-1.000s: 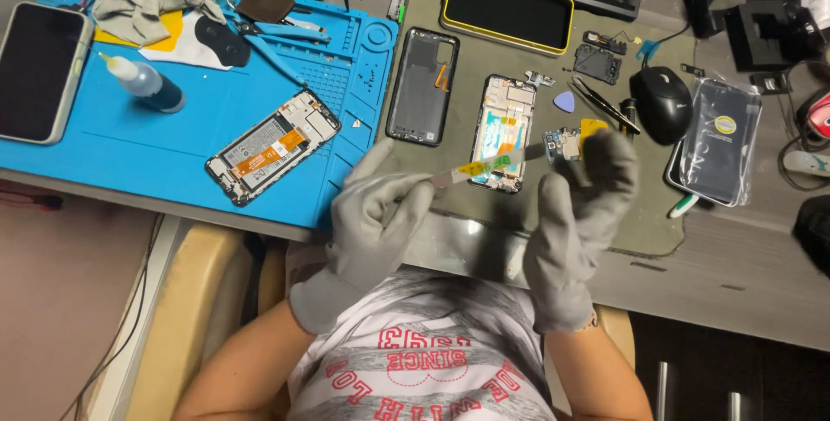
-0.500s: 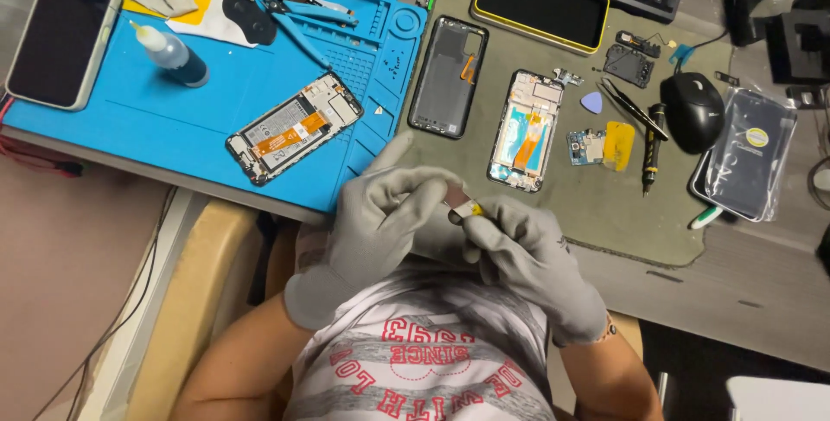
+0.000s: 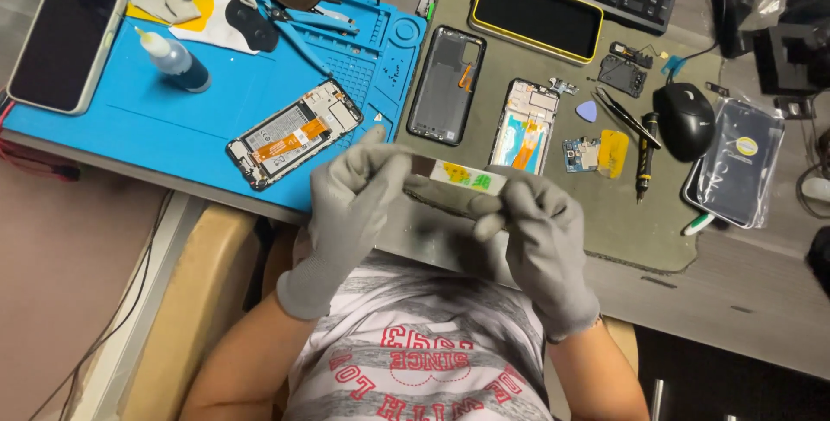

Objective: A person puts on gloves and uses a metal spudger to pry a battery out of a mobile phone frame after applying adhesive remover.

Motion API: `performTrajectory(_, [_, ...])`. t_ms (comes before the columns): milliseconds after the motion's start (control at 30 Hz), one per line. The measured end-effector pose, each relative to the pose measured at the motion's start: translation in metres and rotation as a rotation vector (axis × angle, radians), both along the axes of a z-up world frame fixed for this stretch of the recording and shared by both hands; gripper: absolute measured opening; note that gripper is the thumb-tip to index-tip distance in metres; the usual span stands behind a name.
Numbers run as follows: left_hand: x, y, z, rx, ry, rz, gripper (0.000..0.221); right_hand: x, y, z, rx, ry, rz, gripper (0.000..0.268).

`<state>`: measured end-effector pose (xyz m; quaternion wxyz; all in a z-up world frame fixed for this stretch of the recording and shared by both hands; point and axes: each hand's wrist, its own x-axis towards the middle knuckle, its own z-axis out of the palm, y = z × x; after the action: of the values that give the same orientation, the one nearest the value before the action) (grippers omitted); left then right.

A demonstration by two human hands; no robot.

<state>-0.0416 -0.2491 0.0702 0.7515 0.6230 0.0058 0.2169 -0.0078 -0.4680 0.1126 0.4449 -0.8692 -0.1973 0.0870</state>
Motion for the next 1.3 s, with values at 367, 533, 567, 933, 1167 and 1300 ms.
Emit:
performTrajectory(367, [-0.030, -0.039, 0.036, 0.020, 0.296, -0.030, 0.014, 0.020, 0.023, -0.034, 0.921, 0.000, -0.390, 0.036])
performTrajectory(533, [-0.034, -0.043, 0.042, 0.035, 0.315, -0.042, 0.014, 0.023, 0.022, -0.057, 1.008, -0.056, -0.466, 0.034])
performTrajectory(567, [-0.034, -0.046, 0.036, 0.001, 0.289, -0.040, 0.014, 0.020, 0.026, -0.052, 1.050, -0.098, -0.466, 0.032])
performTrajectory(933, [-0.035, -0.053, 0.032, -0.094, 0.240, 0.094, 0.017, 0.011, 0.032, -0.044, 0.983, -0.147, -0.336, 0.036])
performTrajectory(1167, [-0.043, -0.069, 0.033, -0.301, 0.449, 0.010, 0.007, 0.026, 0.026, -0.070, -0.008, -1.062, 0.100, 0.049])
performTrajectory(1300, [-0.050, -0.064, 0.031, -0.445, 0.458, -0.027, 0.002, 0.036, 0.018, -0.107, -0.125, -1.208, -0.004, 0.054])
